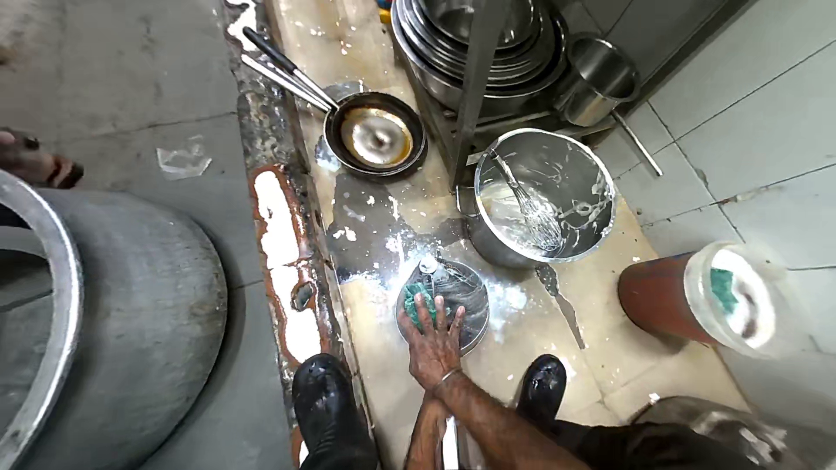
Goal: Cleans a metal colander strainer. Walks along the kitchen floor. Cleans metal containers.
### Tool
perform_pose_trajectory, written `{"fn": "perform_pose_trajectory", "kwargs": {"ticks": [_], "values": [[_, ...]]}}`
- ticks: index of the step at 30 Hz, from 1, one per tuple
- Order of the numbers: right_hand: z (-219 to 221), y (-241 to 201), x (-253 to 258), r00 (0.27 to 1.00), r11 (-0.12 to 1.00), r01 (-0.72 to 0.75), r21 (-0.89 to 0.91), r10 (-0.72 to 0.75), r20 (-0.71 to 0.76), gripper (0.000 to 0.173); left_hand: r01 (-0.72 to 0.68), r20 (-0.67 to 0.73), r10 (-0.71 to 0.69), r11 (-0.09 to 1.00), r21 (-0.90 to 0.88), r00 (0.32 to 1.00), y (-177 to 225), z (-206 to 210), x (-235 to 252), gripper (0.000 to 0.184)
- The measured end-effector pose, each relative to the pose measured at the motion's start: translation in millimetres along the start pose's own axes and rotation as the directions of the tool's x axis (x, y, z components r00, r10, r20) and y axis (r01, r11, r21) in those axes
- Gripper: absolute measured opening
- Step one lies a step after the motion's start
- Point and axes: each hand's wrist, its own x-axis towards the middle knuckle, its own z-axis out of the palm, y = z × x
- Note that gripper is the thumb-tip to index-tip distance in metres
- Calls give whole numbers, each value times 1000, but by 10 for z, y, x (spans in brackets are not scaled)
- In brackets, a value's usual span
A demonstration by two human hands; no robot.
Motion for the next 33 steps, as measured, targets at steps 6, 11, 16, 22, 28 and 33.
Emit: {"fn": "perform_pose_trajectory", "kwargs": {"ticks": [6,11,16,22,28,33], "values": [[-97,340,249,979,996,-64,-69,49,-200,52,306,111,-308,951,40,945,-97,208,696,5],[-593,724,958,959,988,-142,54,151,-241,50,401,185,-392,916,-9,901,-11,236,758,23],[-930,987,1383,997,951,25,310,0,-79,42,391,235,-369,919,-54,899,45,138,738,21],[-785,1253,1290,975,519,-223,825,127,184,43,413,255,-384,908,-73,888,-157,31,777,20],[-325,1360,312,867,563,-471,679,436,240,53,422,244,-389,901,-102,888,-101,106,749,20],[-328,1090,-54,796,554,-564,612,562,224,58,387,194,-359,912,-138,913,112,317,710,14]]}}
